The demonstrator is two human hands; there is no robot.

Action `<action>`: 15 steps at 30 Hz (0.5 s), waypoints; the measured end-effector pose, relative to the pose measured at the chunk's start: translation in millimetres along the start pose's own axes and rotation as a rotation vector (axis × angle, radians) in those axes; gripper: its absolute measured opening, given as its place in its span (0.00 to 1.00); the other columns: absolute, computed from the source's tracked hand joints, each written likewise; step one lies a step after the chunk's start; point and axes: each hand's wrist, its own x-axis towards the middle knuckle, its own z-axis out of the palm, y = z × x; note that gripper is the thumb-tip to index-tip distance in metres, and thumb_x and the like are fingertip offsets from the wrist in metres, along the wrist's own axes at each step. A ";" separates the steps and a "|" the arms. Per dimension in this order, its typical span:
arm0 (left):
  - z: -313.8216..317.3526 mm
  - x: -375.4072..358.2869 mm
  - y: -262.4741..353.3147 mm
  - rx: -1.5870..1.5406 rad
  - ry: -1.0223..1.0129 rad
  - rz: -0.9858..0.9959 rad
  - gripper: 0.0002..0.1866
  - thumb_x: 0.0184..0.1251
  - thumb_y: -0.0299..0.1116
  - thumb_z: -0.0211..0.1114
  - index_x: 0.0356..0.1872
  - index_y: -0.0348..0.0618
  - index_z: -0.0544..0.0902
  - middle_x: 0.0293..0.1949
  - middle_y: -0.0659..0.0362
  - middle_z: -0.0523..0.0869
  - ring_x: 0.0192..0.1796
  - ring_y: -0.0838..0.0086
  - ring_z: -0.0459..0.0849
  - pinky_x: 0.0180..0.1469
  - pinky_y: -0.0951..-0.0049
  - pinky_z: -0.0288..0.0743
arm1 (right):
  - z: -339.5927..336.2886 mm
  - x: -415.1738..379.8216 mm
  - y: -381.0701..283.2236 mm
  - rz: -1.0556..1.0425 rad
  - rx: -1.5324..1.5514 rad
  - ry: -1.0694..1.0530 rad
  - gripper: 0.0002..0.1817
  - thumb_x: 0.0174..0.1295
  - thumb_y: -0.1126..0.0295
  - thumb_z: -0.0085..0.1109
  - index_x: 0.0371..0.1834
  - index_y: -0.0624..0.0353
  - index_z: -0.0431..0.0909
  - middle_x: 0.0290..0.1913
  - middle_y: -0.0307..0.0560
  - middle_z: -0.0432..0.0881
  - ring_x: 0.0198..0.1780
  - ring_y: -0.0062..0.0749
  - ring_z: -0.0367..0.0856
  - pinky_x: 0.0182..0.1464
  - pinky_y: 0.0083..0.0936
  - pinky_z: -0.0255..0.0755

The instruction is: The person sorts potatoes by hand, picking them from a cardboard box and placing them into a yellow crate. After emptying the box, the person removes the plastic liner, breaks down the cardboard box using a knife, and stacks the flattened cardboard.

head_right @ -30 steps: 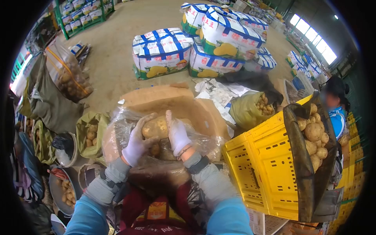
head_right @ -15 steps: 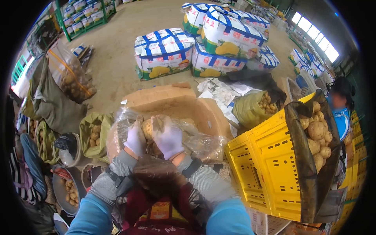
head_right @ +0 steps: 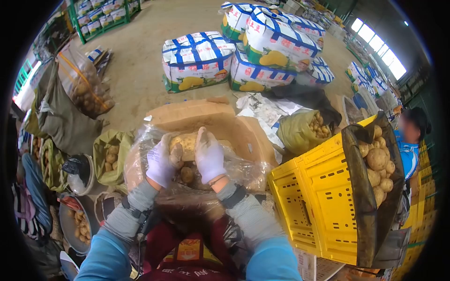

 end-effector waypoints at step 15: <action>6.0 0.8 -14.0 0.192 0.069 0.129 0.22 0.71 0.40 0.57 0.60 0.38 0.72 0.39 0.42 0.85 0.40 0.49 0.84 0.42 0.55 0.78 | 10.0 2.3 22.7 0.039 -0.085 -0.007 0.26 0.75 0.54 0.46 0.33 0.71 0.77 0.27 0.62 0.79 0.33 0.49 0.77 0.40 0.39 0.71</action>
